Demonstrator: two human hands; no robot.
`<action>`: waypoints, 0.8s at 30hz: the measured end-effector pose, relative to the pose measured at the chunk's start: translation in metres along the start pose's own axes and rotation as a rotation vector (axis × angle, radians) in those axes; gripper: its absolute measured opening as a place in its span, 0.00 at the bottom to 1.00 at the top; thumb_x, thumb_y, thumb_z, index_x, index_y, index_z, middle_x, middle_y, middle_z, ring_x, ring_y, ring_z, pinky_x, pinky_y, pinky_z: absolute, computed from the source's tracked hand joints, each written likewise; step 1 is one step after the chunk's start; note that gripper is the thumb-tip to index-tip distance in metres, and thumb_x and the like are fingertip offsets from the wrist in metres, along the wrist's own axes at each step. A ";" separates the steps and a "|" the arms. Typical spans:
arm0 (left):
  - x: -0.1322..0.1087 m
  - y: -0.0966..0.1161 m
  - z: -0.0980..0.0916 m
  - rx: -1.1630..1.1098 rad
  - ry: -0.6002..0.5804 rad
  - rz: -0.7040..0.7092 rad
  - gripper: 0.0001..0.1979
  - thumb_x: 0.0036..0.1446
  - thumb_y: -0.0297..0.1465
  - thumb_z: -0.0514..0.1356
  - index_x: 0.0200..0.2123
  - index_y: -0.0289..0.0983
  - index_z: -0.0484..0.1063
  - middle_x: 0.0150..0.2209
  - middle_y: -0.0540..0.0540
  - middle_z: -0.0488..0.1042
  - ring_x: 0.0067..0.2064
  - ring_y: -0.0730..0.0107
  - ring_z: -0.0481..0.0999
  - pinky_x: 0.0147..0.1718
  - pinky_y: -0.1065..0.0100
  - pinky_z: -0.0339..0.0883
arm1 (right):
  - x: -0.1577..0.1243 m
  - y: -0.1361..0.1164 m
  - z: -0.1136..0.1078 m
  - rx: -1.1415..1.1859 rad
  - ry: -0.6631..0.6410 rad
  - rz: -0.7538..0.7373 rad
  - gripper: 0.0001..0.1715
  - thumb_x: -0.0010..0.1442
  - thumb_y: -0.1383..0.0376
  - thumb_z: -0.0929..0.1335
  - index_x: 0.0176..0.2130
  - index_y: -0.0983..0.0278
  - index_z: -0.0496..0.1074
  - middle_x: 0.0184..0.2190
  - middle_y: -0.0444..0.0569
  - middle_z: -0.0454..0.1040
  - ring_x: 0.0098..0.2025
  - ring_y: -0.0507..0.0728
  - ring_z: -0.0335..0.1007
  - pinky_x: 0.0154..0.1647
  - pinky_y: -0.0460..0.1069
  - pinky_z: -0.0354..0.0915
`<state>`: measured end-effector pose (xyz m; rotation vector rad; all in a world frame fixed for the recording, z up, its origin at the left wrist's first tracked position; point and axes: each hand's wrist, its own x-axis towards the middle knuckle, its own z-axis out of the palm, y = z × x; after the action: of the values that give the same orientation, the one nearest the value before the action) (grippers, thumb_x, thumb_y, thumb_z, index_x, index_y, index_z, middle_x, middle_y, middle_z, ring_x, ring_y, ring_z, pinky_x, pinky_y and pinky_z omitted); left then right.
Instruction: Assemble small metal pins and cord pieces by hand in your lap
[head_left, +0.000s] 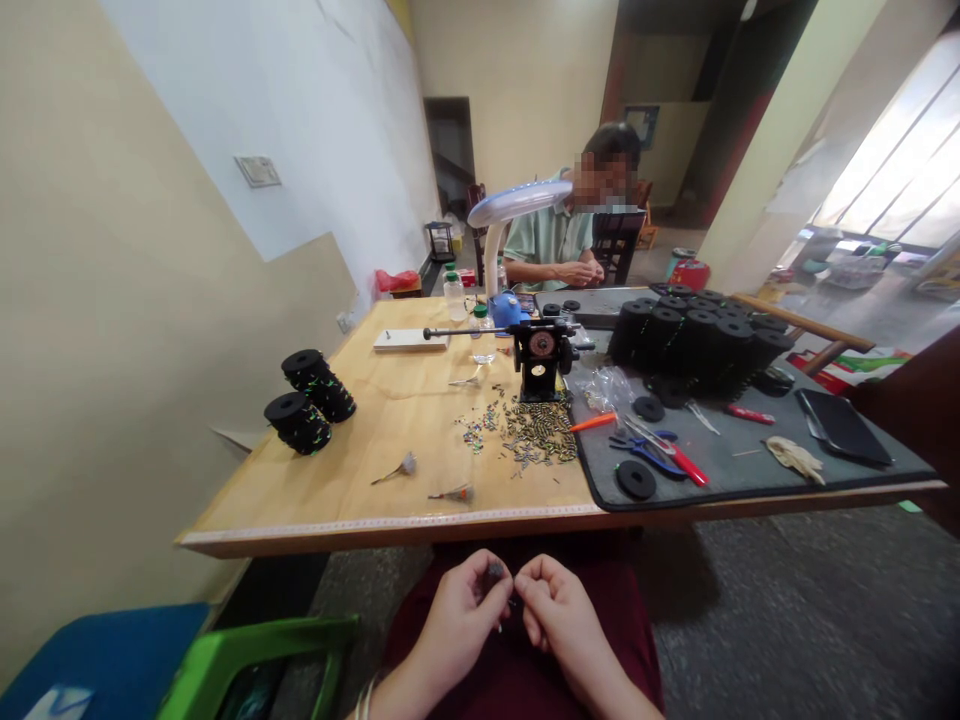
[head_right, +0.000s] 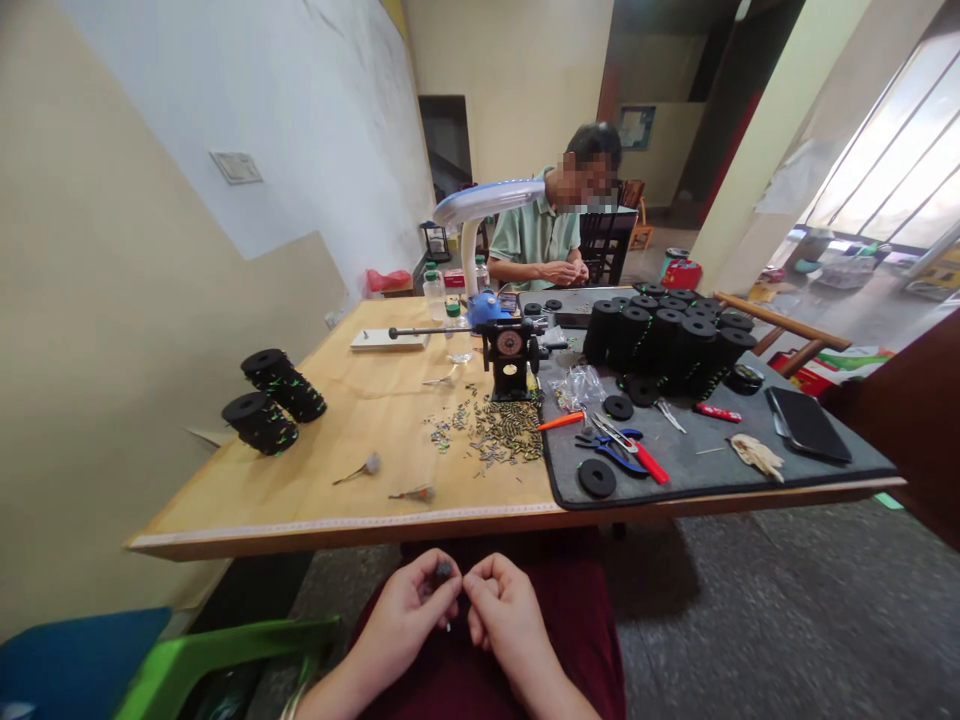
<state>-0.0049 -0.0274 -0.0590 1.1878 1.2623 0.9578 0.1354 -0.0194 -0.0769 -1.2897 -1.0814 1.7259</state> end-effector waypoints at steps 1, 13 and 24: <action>-0.001 0.000 0.000 0.012 0.000 0.007 0.11 0.53 0.37 0.61 0.27 0.36 0.66 0.21 0.53 0.67 0.22 0.74 0.68 0.21 0.74 0.63 | 0.000 0.000 0.000 -0.001 -0.001 -0.003 0.26 0.49 0.43 0.68 0.28 0.63 0.62 0.07 0.33 0.60 0.09 0.44 0.44 0.12 0.41 0.40; -0.002 -0.001 0.003 0.043 -0.061 -0.054 0.11 0.53 0.38 0.60 0.28 0.36 0.66 0.18 0.53 0.67 0.18 0.76 0.64 0.17 0.75 0.57 | -0.002 -0.007 -0.001 0.177 0.052 -0.053 0.25 0.49 0.45 0.70 0.28 0.62 0.61 0.07 0.30 0.55 0.11 0.44 0.39 0.13 0.41 0.37; 0.000 0.010 0.001 0.133 0.005 0.048 0.08 0.50 0.31 0.60 0.22 0.35 0.70 0.21 0.52 0.68 0.25 0.72 0.64 0.27 0.72 0.58 | -0.002 -0.004 0.000 0.097 0.040 -0.131 0.24 0.52 0.45 0.68 0.28 0.62 0.60 0.10 0.32 0.55 0.14 0.45 0.44 0.17 0.43 0.41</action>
<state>-0.0026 -0.0259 -0.0495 1.3246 1.3231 0.9241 0.1360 -0.0199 -0.0726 -1.1632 -1.0234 1.6277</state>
